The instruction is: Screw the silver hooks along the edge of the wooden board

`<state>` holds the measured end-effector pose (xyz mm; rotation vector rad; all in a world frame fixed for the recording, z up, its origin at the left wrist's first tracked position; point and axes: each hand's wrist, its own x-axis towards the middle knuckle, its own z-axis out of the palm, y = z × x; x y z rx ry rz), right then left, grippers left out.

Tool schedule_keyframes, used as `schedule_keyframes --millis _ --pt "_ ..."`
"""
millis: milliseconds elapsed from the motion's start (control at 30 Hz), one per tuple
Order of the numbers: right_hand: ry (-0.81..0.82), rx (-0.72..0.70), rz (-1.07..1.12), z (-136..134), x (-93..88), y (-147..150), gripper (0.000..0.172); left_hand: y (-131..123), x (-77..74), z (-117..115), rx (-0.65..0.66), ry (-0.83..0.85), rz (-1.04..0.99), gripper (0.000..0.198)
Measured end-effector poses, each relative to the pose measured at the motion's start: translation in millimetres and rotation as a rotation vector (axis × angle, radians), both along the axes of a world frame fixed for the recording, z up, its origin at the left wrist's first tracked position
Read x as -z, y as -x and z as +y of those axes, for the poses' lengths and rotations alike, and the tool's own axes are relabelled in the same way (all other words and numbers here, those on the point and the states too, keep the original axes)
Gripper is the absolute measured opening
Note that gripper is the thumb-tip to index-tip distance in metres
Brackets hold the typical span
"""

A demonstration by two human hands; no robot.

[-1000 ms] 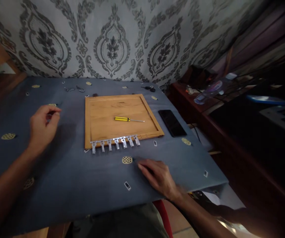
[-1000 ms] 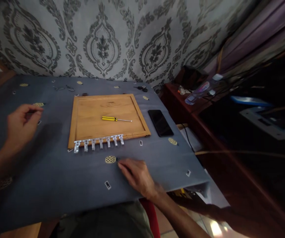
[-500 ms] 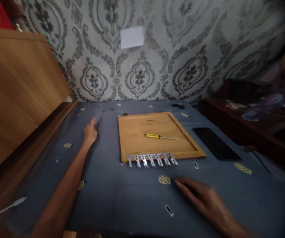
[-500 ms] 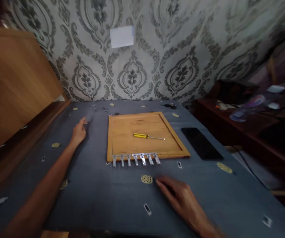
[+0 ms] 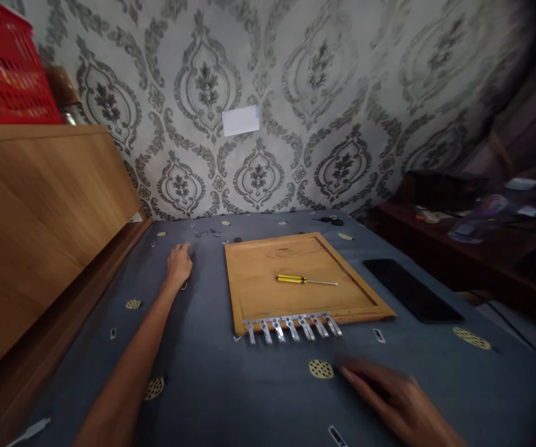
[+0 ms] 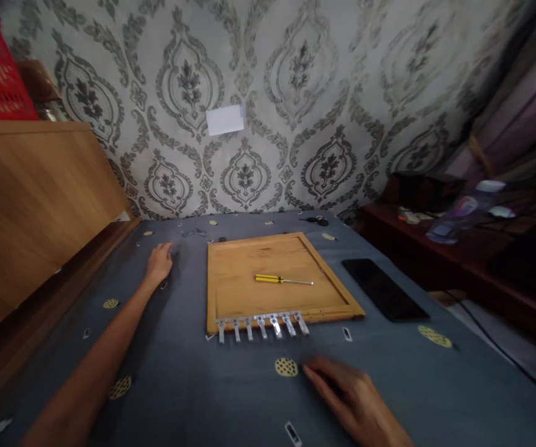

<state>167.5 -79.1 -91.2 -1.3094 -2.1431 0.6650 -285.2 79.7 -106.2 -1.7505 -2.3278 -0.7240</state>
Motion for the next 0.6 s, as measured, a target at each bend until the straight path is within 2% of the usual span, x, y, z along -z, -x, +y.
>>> schedule_keyframes --millis 167,300,433,600 --pt "0.069 0.016 0.008 -0.9 0.3 -1.0 0.048 -10.3 -9.9 39.5 0.032 0.009 0.047 0.037" --pt "0.069 0.047 0.024 -0.2 2.6 -1.4 0.046 -11.1 -13.3 64.7 -0.001 0.011 0.059 0.038" --pt "0.096 0.023 0.037 2.5 3.4 -1.5 0.046 -5.9 -15.3 76.3 -0.042 0.038 0.049 0.037" --pt "0.128 0.033 0.057 4.8 4.4 -2.5 0.044 0.0 -19.3 78.3 -0.060 0.104 0.042 0.037"
